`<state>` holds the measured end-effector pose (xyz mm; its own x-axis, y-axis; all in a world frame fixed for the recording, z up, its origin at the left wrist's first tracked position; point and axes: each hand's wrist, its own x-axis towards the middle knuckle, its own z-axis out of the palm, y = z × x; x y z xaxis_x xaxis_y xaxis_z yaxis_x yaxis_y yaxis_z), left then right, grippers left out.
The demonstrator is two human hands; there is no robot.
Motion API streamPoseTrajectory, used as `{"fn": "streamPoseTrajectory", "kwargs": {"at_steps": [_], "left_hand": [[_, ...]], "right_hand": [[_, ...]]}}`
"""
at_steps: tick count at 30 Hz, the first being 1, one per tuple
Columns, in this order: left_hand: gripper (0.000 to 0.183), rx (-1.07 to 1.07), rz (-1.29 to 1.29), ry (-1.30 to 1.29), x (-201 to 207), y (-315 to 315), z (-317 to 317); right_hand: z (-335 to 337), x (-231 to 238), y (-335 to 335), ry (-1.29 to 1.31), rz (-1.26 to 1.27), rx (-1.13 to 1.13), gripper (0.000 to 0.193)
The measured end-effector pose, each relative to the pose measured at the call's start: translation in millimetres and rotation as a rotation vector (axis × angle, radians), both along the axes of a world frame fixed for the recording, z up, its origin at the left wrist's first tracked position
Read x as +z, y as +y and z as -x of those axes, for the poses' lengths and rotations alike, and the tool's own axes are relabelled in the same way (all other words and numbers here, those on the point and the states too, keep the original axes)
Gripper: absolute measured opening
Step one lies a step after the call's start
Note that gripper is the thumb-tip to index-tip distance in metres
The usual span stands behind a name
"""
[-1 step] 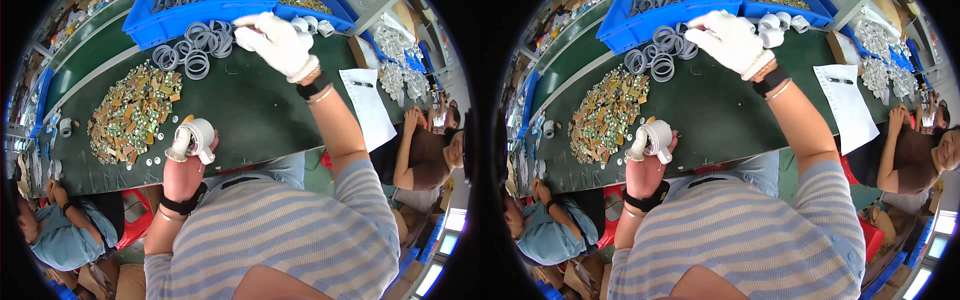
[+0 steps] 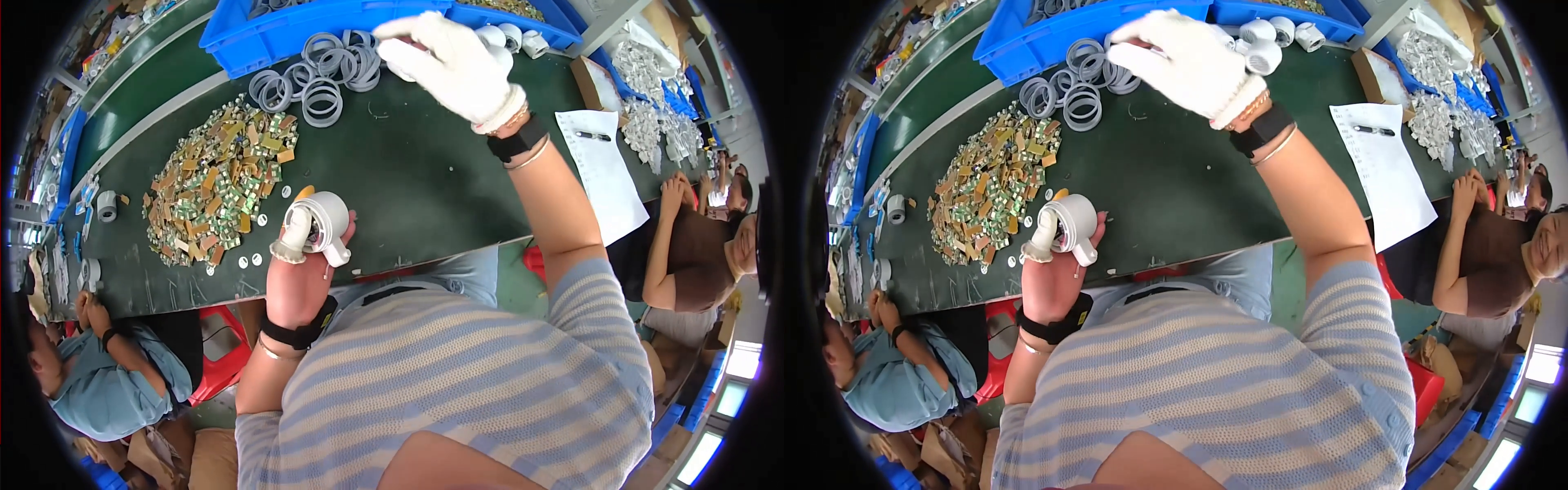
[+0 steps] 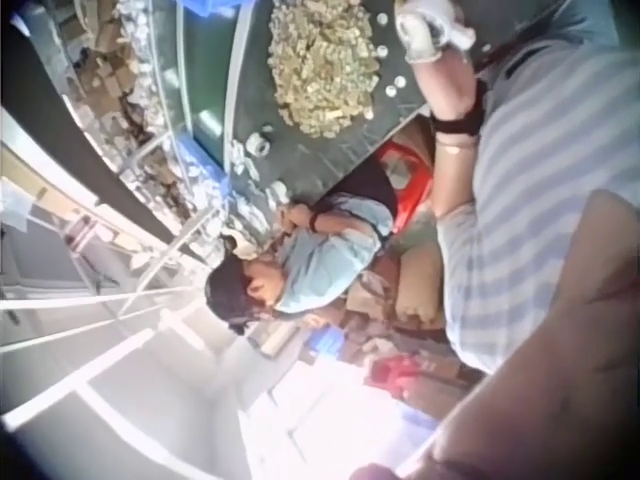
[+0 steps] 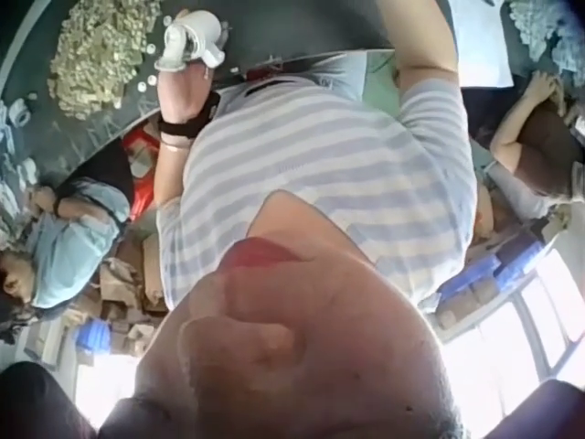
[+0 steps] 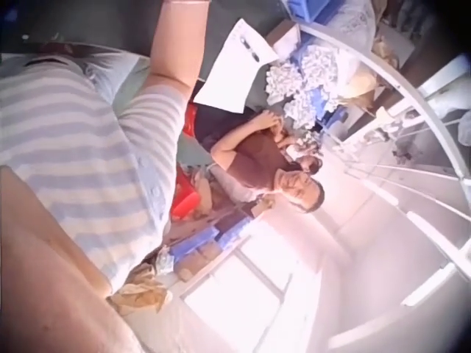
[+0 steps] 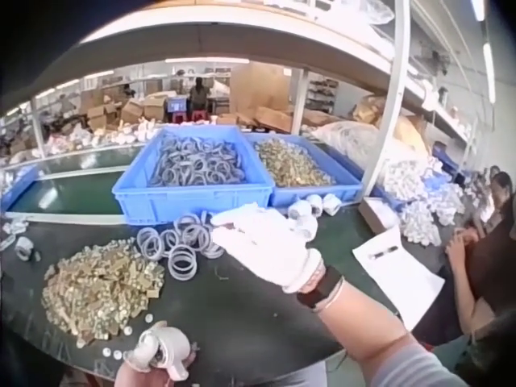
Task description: The person assembles electronic devices by picking up a white housing, inserting a circuit board, and fitting a grey ring onto the assembly. They then press a white cap onto the housing and place the completed unit into a pile.
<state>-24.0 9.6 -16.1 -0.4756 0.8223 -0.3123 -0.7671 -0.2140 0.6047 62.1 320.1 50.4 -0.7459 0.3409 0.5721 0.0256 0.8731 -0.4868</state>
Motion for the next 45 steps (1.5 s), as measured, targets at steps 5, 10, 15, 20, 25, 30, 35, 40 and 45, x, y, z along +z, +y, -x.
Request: {"fn": "streamPoseTrajectory", "kwargs": {"at_steps": [5,10,15,20,25,30,35,40,45], "left_hand": [[0.055,-0.080,0.012,0.018,-5,-9,1],[0.056,-0.012,0.020,0.054,-5,-3,-6],[0.057,-0.010,0.047,0.090,6,-10,-5],[0.063,-0.091,0.170,0.365,21,-19,-1],[0.073,-0.140,0.229,0.870,17,-14,-3],[0.070,-0.213,0.366,1.619,23,-2,-14],[0.063,-0.387,0.442,1.904,29,10,-12],[0.058,-0.504,0.017,1.326,12,13,18],[0.058,-0.244,0.057,0.493,16,20,-2]], "right_hand": [[39,2,-15,-0.114,-0.397,0.243,0.028],[70,-40,-44,-0.535,-0.109,0.204,0.021],[56,-41,-49,-0.573,-0.211,0.102,0.023],[5,-43,-38,-0.335,-0.477,0.025,0.012],[-55,-24,-72,-0.127,-0.519,0.046,0.024],[-83,-16,-119,-0.187,-0.440,0.063,0.028],[-91,-13,-132,-0.176,-0.226,0.119,0.028],[-93,-12,-99,-0.232,-0.112,0.287,0.027],[-95,-13,-109,-0.122,0.629,0.176,0.020]]}}
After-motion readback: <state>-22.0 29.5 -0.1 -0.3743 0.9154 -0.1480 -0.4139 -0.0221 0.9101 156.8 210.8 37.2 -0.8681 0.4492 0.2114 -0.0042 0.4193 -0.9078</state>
